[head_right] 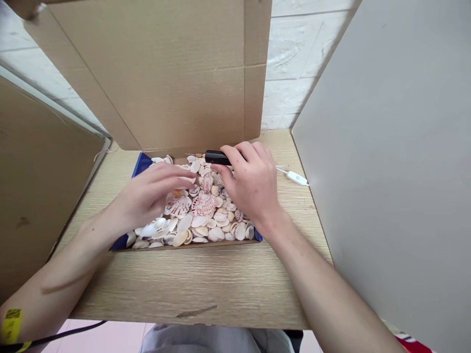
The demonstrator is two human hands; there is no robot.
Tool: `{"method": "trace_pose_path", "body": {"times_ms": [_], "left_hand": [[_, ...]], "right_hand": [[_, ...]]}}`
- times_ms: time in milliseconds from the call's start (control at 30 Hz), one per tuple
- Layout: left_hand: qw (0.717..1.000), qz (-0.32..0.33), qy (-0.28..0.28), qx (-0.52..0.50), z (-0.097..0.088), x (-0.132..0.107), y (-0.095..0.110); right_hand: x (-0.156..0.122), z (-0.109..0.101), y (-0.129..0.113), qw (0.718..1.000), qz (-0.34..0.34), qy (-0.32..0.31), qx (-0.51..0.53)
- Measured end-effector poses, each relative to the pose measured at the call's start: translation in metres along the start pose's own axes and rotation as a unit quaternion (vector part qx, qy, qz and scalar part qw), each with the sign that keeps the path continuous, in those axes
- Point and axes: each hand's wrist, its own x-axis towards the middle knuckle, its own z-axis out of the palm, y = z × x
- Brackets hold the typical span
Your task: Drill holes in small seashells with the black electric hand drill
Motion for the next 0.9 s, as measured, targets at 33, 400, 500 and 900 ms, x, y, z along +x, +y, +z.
{"method": "trace_pose_path", "body": {"times_ms": [33,400,500,900], "left_hand": [[0.999,0.023,-0.027,0.012,0.0,0.001,0.003],[0.985,0.035,-0.162,-0.043,0.005,0.008,0.015],[0.987,0.04,-0.147,-0.056,0.008,0.008,0.013],[0.983,-0.017,-0.101,-0.152,-0.002,0.007,0.01]], "right_hand": [[0.0,0.0,0.0,1.0,0.001,0.001,0.0],[0.001,-0.002,-0.001,1.0,0.009,-0.015,-0.005],[0.001,-0.002,-0.002,1.0,0.007,-0.013,-0.007],[0.0,-0.002,-0.001,1.0,0.004,-0.012,-0.008]]}}
